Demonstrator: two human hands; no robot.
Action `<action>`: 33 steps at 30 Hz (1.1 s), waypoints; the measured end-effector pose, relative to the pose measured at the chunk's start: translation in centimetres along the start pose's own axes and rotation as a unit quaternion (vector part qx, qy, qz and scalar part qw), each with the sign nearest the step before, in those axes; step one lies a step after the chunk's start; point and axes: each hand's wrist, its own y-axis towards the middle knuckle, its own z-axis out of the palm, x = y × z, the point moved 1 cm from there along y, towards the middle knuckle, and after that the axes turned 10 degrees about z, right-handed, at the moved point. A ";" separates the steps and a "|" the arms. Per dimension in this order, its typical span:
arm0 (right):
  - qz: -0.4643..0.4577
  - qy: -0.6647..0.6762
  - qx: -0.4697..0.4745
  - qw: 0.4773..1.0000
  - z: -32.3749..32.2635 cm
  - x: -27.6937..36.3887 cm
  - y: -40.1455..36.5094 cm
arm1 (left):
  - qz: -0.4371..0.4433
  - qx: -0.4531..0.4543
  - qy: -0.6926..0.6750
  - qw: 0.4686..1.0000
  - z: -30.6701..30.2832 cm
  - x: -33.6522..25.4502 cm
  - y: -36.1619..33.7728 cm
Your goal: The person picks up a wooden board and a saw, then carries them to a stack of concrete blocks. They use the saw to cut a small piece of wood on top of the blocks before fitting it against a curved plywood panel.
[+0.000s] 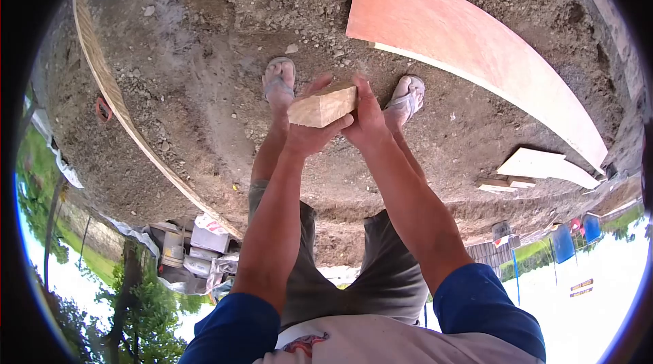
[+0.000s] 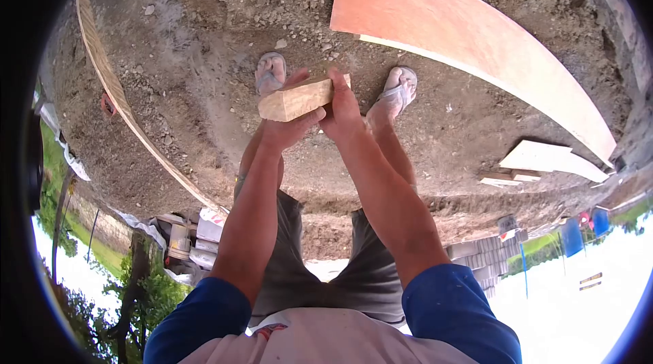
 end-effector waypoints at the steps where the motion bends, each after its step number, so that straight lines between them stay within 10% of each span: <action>1: 0.020 0.006 0.027 0.999 -0.4 -0.2 -0.4 | -0.020 0.006 -0.028 0.999 -0.1 -0.1 0.2; 4: 0.028 0.028 0.064 0.997 -0.9 -0.9 -1.5 | 0.033 0.051 0.092 0.994 0.0 -1.0 0.9; 10: -0.014 -0.283 -0.123 0.951 -3.9 -1.1 -4.7 | -0.101 0.005 -0.120 0.988 -0.1 -0.4 0.5; 13: -0.038 -0.247 0.037 0.968 -2.6 -1.2 -6.2 | -0.161 -0.028 -0.237 0.958 -0.1 0.7 0.7; 19: -0.207 -0.656 -0.011 0.725 -0.3 -0.3 -7.3 | -0.173 -0.057 -0.135 0.974 -0.2 -1.4 1.2; 22: -0.265 -0.764 -0.020 0.588 -1.3 0.7 -6.7 | -0.164 -0.046 -0.292 0.941 0.4 -1.0 1.3; 24: -0.152 -0.702 0.009 0.695 -2.3 3.1 -5.2 | -0.191 -0.060 -0.335 0.921 -0.3 -0.5 1.5; 27: -0.049 -0.235 -0.079 0.968 -4.8 8.8 -0.8 | -0.197 -0.084 -0.363 0.907 -0.7 -0.4 1.4; 33: -0.189 0.085 -0.171 0.963 -7.5 18.2 8.0 | -0.244 -0.168 -0.409 0.863 -1.0 -1.3 2.0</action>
